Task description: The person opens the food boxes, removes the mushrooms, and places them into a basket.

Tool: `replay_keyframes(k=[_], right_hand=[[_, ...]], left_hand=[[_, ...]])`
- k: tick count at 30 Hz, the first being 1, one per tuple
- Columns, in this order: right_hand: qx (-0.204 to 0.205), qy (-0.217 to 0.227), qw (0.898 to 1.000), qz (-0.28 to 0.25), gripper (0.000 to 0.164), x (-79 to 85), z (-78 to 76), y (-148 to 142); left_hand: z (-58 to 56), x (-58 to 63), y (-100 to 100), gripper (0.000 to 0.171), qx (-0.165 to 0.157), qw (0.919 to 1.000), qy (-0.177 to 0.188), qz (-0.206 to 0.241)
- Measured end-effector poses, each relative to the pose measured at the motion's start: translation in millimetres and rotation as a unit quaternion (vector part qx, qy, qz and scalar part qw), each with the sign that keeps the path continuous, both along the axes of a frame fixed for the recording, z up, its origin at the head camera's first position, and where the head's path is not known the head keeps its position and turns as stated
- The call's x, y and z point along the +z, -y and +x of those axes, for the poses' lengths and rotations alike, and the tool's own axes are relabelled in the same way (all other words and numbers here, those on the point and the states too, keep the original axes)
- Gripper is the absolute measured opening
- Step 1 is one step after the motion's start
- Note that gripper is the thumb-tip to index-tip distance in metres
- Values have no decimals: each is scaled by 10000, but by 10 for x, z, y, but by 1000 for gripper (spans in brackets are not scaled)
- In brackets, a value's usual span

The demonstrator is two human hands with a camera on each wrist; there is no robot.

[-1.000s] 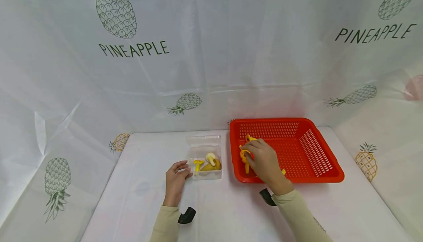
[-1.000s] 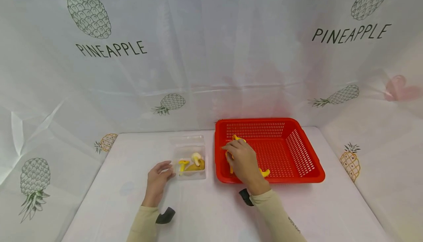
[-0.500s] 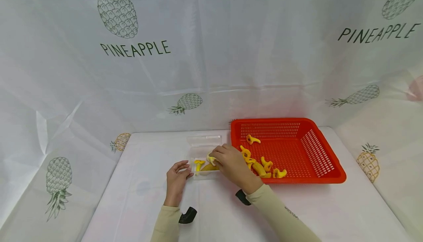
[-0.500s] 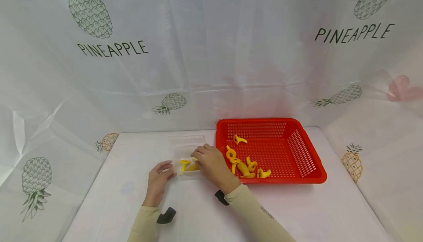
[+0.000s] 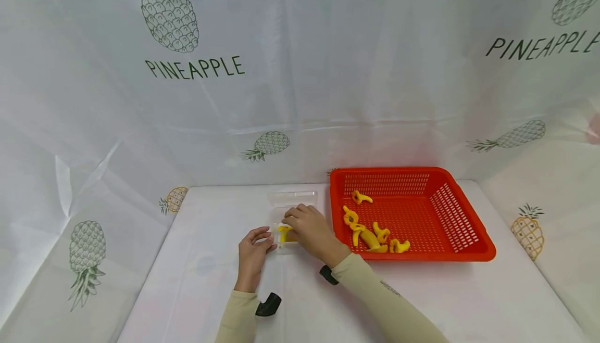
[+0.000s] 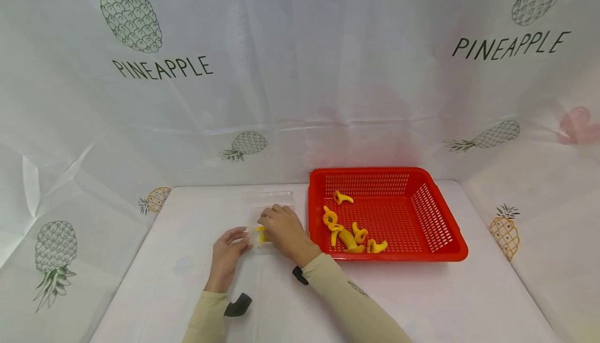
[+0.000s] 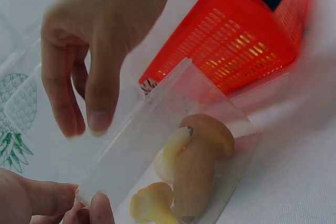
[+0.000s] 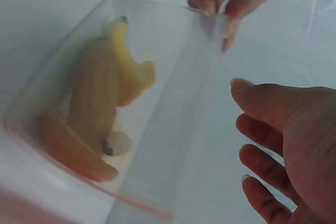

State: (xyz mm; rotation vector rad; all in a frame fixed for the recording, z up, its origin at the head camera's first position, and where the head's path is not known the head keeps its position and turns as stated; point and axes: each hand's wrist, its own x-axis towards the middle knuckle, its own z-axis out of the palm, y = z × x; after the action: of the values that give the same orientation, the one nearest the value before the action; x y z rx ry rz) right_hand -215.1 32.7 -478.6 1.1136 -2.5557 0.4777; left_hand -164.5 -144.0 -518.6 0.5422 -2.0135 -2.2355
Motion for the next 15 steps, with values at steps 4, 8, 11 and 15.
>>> replay_keyframes(k=[4,8,11,15], right_hand=[[-26,109,9999,43,31,-69,-45,46],[-131,138,9996,217,32,-117,-80,93],[-177,211,9990,342,31,-140,-104,130],[-219,379,9974,565,29,-167,-132,182]], left_hand=[[-8,8,-3,34,-12,10000,-28,36],[-15,9,-6,34,-7,10000,-32,48],[-19,-3,1,35,8,10000,-16,39],[-15,-20,4,35,27,10000,-4,31]])
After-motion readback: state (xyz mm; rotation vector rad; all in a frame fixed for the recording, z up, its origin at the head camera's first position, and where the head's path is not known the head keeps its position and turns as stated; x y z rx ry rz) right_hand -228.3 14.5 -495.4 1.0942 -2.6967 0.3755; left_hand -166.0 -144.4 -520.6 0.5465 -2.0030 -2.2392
